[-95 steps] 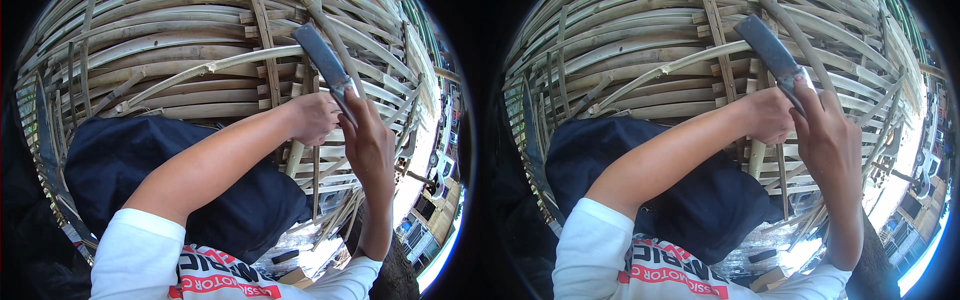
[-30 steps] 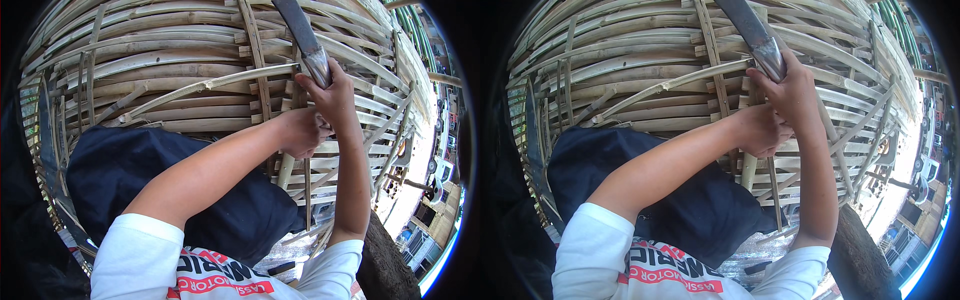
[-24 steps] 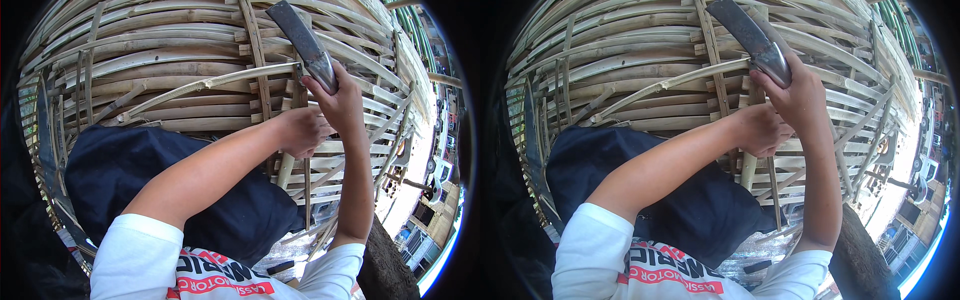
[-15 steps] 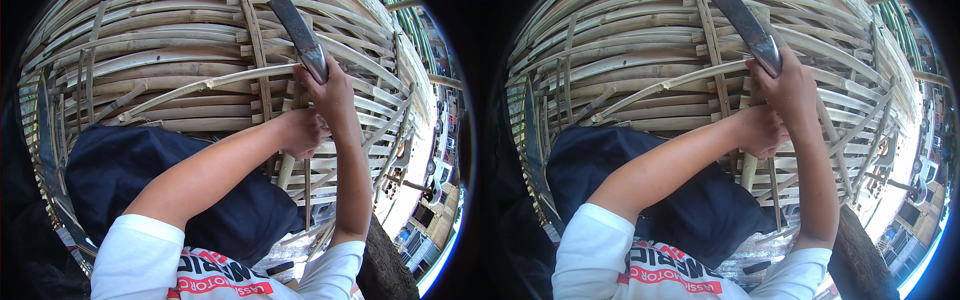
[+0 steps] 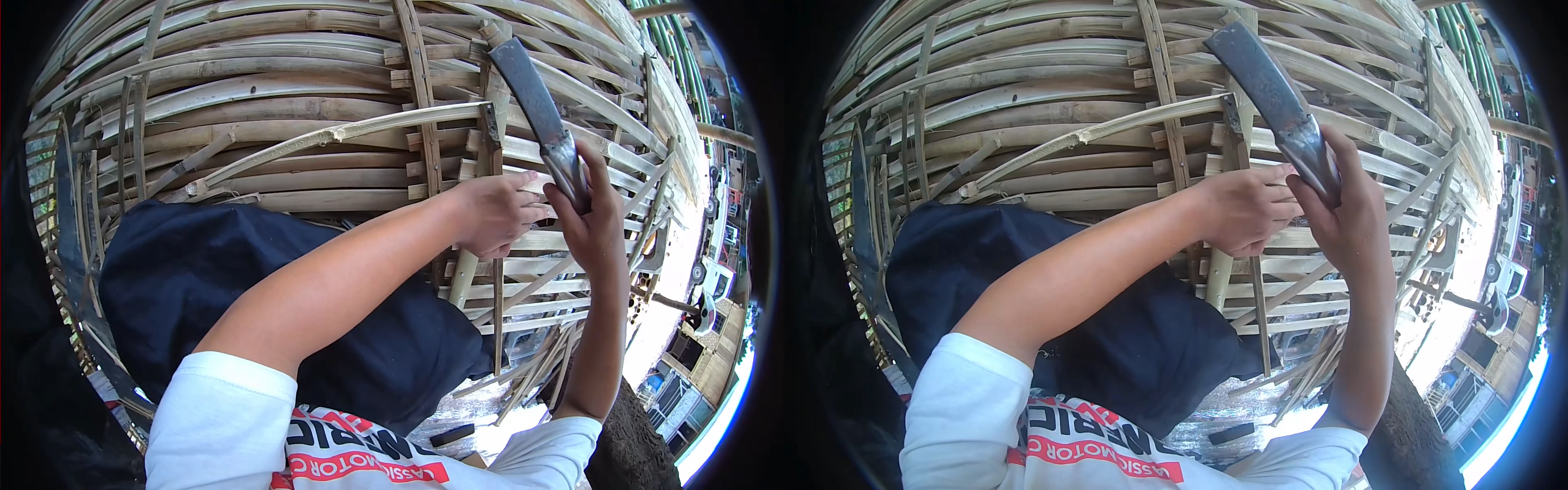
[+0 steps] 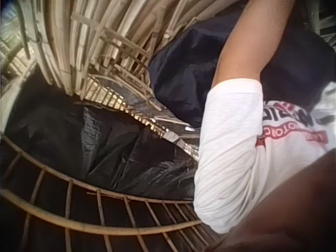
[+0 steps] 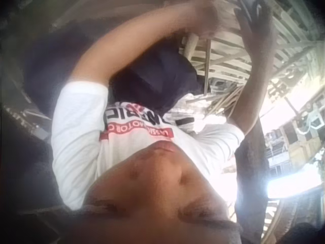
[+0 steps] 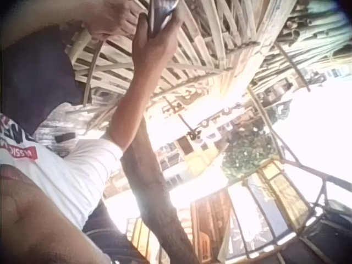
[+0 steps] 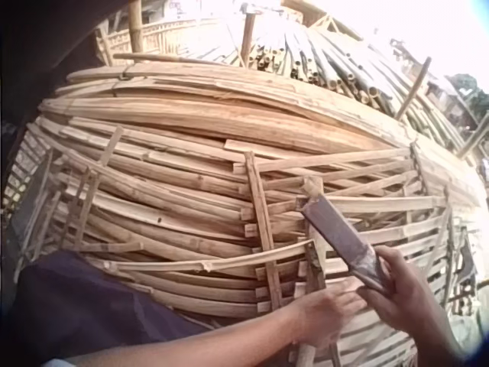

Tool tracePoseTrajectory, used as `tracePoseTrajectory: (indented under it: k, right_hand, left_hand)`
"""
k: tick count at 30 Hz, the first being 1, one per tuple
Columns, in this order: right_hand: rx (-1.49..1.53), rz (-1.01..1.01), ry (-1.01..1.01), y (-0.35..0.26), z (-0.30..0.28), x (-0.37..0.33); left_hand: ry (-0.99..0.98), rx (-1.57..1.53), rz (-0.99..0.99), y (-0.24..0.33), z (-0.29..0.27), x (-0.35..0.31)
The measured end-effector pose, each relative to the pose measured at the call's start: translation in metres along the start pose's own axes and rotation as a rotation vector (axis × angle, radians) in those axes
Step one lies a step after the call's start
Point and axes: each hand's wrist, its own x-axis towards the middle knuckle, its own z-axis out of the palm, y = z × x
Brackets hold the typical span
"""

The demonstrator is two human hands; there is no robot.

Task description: The person uses a blade to shave and trim thin strips of bamboo that are woven into a large furniture structure, using their hands to position and test the fit of the bamboo pieces.

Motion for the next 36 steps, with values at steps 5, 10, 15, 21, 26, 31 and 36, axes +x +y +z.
tracePoseTrajectory:
  k: [5, 10, 15, 21, 26, 31, 36]
  right_hand:
    - [-0.369, -0.145, -0.004, -0.007, -0.006, -0.024]
    - [-0.395, -0.380, 0.074, -0.015, -0.020, -0.017]
    - [-0.823, -0.265, -0.221, -0.020, -0.021, -0.007]
    - [-0.725, -0.263, -0.193, 0.006, -0.013, 0.003]
    - [-0.324, -0.448, 0.088, 0.009, -0.015, -0.011]
    - [-0.588, -0.318, -0.078, 0.001, -0.020, -0.001]
    - [-0.554, -0.254, -0.125, 0.042, 0.000, -0.003]
  left_hand:
    - [-0.147, -0.097, -0.061, 0.001, 0.000, 0.002]
    - [0.010, -0.004, -0.013, 0.003, -0.002, -0.001]
    - [-0.035, -0.037, -0.021, -0.001, 0.002, 0.001]
    - [-0.099, -0.035, -0.020, 0.003, 0.002, 0.002]
    - [-0.125, 0.044, -0.010, 0.001, 0.003, 0.003]
    - [0.073, 0.086, -0.012, 0.000, -0.003, -0.002]
    - [-0.223, -0.018, -0.021, 0.000, -0.005, 0.009]
